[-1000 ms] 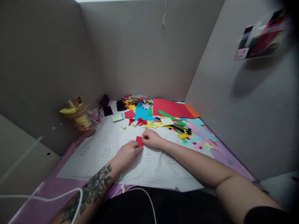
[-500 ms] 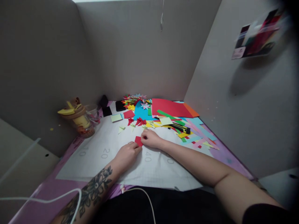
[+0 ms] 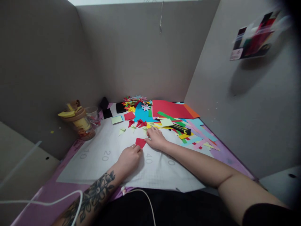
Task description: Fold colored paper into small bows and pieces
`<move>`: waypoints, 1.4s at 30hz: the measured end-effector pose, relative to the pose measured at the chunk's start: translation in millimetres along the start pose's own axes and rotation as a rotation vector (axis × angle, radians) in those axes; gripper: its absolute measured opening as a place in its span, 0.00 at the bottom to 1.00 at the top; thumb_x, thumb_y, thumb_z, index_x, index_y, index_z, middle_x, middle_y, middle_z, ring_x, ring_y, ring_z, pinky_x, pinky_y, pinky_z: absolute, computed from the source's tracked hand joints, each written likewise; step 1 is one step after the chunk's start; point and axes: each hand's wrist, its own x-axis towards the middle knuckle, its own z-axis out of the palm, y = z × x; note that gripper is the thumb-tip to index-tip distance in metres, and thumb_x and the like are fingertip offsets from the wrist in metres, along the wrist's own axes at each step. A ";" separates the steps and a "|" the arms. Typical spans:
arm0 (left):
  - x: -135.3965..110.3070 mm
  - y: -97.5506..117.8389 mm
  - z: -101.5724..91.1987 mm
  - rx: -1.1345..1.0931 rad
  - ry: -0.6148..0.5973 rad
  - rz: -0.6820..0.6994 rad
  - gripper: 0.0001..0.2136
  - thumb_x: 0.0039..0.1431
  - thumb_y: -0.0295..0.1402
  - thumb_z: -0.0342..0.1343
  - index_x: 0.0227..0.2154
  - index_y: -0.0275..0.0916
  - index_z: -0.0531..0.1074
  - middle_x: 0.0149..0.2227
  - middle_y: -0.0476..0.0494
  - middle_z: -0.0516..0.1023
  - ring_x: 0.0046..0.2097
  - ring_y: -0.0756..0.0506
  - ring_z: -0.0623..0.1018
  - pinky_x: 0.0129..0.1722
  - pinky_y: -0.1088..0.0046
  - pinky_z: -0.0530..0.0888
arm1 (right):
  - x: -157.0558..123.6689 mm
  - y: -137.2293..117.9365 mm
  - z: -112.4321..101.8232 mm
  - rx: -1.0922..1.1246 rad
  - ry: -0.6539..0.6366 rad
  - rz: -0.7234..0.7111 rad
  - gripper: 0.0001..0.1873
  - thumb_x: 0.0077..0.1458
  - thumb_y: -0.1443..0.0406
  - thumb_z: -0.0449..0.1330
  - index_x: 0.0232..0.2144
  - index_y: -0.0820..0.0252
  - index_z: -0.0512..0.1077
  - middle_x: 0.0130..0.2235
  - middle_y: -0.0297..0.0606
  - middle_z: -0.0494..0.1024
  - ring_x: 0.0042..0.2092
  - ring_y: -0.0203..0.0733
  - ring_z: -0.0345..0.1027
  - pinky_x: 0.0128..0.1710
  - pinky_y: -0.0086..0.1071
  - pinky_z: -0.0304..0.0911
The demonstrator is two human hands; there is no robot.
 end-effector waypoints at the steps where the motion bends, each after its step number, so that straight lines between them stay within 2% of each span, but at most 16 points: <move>1: -0.2 -0.2 0.3 -0.002 0.004 0.000 0.08 0.56 0.23 0.46 0.34 0.33 0.71 0.34 0.38 0.72 0.37 0.43 0.71 0.36 0.65 0.70 | 0.2 2.8 -1.3 -0.017 0.019 0.019 0.11 0.50 0.59 0.59 0.34 0.59 0.64 0.39 0.42 0.66 0.43 0.48 0.56 0.42 0.40 0.55; 4: -0.8 -0.9 1.5 -0.008 0.023 -0.019 0.07 0.56 0.23 0.48 0.32 0.34 0.71 0.33 0.40 0.72 0.36 0.43 0.71 0.36 0.66 0.70 | -2.2 8.2 -4.2 -0.001 0.106 -0.026 0.08 0.50 0.66 0.57 0.35 0.59 0.66 0.40 0.43 0.66 0.45 0.48 0.56 0.44 0.41 0.55; 6: -0.9 -1.2 2.3 -0.009 0.033 -0.035 0.07 0.56 0.24 0.48 0.32 0.35 0.71 0.34 0.40 0.72 0.36 0.43 0.71 0.36 0.66 0.69 | -7.6 8.6 -5.1 0.067 0.125 -0.208 0.10 0.50 0.73 0.54 0.37 0.60 0.68 0.40 0.43 0.67 0.45 0.45 0.57 0.45 0.38 0.56; 9: -0.7 -1.3 2.5 -0.009 0.038 -0.042 0.08 0.57 0.24 0.48 0.35 0.35 0.71 0.35 0.41 0.72 0.37 0.43 0.71 0.36 0.66 0.69 | -17.7 6.5 -5.7 0.132 -0.019 -0.585 0.14 0.51 0.72 0.54 0.39 0.58 0.72 0.37 0.40 0.68 0.39 0.40 0.60 0.41 0.33 0.58; 11: -0.6 -1.4 2.0 -0.009 0.028 -0.045 0.08 0.57 0.25 0.48 0.35 0.35 0.71 0.35 0.41 0.72 0.37 0.43 0.71 0.36 0.66 0.69 | -20.9 6.1 -7.1 0.086 -0.081 -0.667 0.13 0.54 0.69 0.54 0.39 0.55 0.74 0.35 0.40 0.69 0.37 0.40 0.60 0.38 0.33 0.58; 16: -1.7 -0.8 -0.5 -0.005 0.006 -0.057 0.08 0.57 0.25 0.47 0.33 0.35 0.71 0.35 0.41 0.72 0.38 0.43 0.71 0.37 0.66 0.68 | -13.4 11.9 -17.7 -0.154 -0.075 -0.454 0.13 0.56 0.67 0.52 0.37 0.56 0.77 0.36 0.43 0.72 0.38 0.42 0.61 0.37 0.35 0.56; 19: -2.6 1.0 -0.1 -0.004 0.006 -0.065 0.07 0.57 0.25 0.48 0.33 0.36 0.71 0.35 0.41 0.72 0.38 0.43 0.71 0.38 0.66 0.68 | -12.4 13.0 -22.4 -0.219 -0.012 -0.396 0.12 0.55 0.68 0.53 0.36 0.59 0.77 0.39 0.45 0.72 0.40 0.44 0.62 0.39 0.37 0.56; 22: -2.5 3.9 2.8 0.014 0.030 -0.104 0.08 0.57 0.25 0.47 0.35 0.36 0.71 0.35 0.40 0.72 0.39 0.42 0.71 0.37 0.65 0.68 | -18.3 9.9 -20.8 -0.145 0.052 -0.486 0.14 0.54 0.68 0.54 0.41 0.59 0.74 0.42 0.44 0.73 0.42 0.45 0.62 0.42 0.39 0.57; 24: -1.7 5.7 5.2 0.026 0.046 -0.134 0.09 0.57 0.25 0.47 0.38 0.35 0.71 0.36 0.39 0.72 0.39 0.42 0.70 0.36 0.64 0.68 | -22.6 7.0 -17.4 -0.071 0.004 -0.628 0.15 0.53 0.68 0.54 0.43 0.58 0.73 0.44 0.42 0.74 0.44 0.44 0.62 0.43 0.39 0.58; 26: -0.8 6.7 6.6 0.029 0.052 -0.146 0.10 0.56 0.24 0.47 0.40 0.34 0.70 0.36 0.39 0.71 0.39 0.41 0.70 0.36 0.64 0.69 | -25.0 5.0 -13.8 -0.008 -0.047 -0.710 0.15 0.54 0.69 0.53 0.43 0.58 0.73 0.45 0.41 0.75 0.44 0.43 0.63 0.45 0.37 0.59; 31: -2.1 5.8 1.1 0.006 0.005 -0.129 0.08 0.55 0.23 0.48 0.33 0.34 0.72 0.35 0.39 0.72 0.39 0.42 0.71 0.37 0.64 0.69 | -24.1 4.3 -10.5 0.054 -0.079 -0.707 0.16 0.56 0.69 0.50 0.45 0.60 0.72 0.45 0.42 0.76 0.45 0.42 0.65 0.47 0.38 0.61; 38: -9.5 -9.5 -12.4 -0.006 -0.041 -0.113 0.07 0.55 0.24 0.50 0.30 0.36 0.73 0.33 0.41 0.73 0.37 0.42 0.71 0.36 0.66 0.68 | -21.6 6.5 -11.5 0.111 -0.105 -0.689 0.18 0.52 0.73 0.53 0.45 0.60 0.72 0.46 0.42 0.76 0.47 0.42 0.65 0.47 0.37 0.62; 42: -8.8 -20.1 -9.9 -0.005 0.009 -0.101 0.10 0.57 0.25 0.48 0.36 0.37 0.74 0.41 0.39 0.74 0.42 0.42 0.71 0.39 0.65 0.69 | -20.1 6.9 -11.9 0.170 -0.104 -0.683 0.17 0.53 0.73 0.52 0.44 0.60 0.73 0.45 0.43 0.76 0.47 0.41 0.66 0.48 0.37 0.63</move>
